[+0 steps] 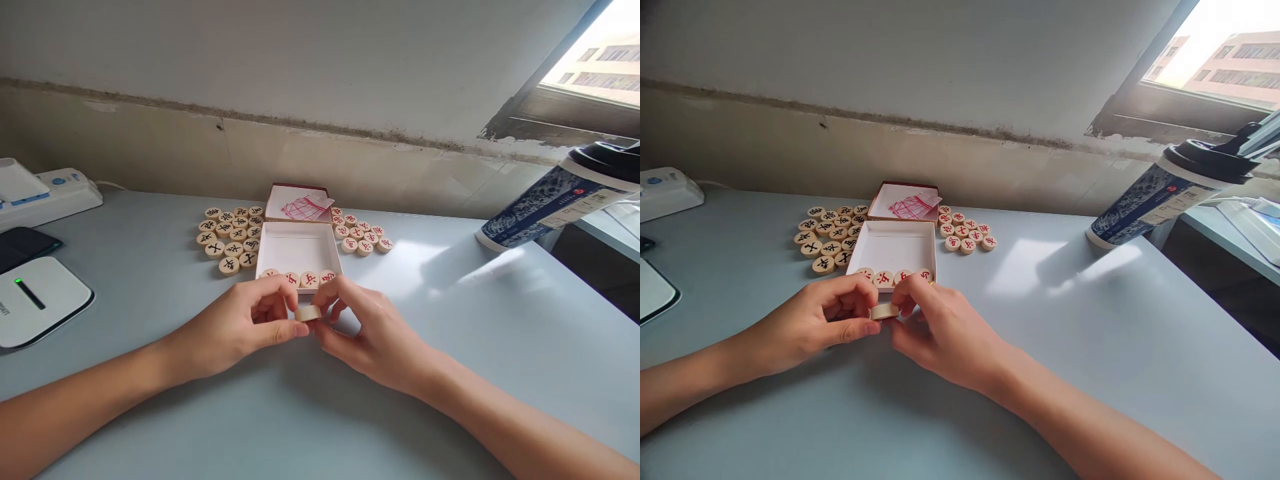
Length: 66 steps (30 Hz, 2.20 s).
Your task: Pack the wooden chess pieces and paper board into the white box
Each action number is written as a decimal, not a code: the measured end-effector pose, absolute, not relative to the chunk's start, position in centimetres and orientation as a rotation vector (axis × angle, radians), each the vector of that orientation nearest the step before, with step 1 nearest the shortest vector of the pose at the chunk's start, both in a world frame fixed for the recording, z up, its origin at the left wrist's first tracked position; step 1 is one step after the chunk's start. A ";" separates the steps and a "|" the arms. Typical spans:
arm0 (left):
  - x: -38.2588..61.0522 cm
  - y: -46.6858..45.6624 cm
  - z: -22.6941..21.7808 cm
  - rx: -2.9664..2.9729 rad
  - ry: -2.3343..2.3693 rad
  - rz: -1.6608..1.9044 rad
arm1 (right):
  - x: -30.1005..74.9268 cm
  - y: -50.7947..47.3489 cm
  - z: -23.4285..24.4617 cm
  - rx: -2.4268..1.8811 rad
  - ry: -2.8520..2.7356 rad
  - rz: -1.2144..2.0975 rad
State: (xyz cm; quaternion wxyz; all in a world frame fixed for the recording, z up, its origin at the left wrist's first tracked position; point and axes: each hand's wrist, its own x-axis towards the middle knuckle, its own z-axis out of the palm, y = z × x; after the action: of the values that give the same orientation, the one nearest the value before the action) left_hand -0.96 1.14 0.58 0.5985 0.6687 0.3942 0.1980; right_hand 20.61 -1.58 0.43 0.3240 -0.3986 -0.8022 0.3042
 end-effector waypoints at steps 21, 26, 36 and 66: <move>-1.2 1.1 1.0 1.619 0.928 0.409 | 20.8 -1.7 0.4 -0.891 -2.255 0.473; -1.0 1.1 1.1 1.611 0.903 0.423 | 20.8 -1.7 0.5 -0.930 -2.262 0.524; -0.8 1.0 0.8 1.605 0.948 0.508 | 20.5 -1.8 0.6 -0.967 -2.227 0.521; -0.8 0.7 0.7 1.604 1.015 0.548 | 21.1 -0.5 1.2 -1.137 -1.861 0.687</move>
State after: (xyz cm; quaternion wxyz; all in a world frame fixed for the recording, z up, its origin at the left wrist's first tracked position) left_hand -0.82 0.75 0.72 0.5505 0.6778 0.4289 0.2316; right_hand 21.10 -0.50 1.22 0.4146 -0.4527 -0.7406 0.2734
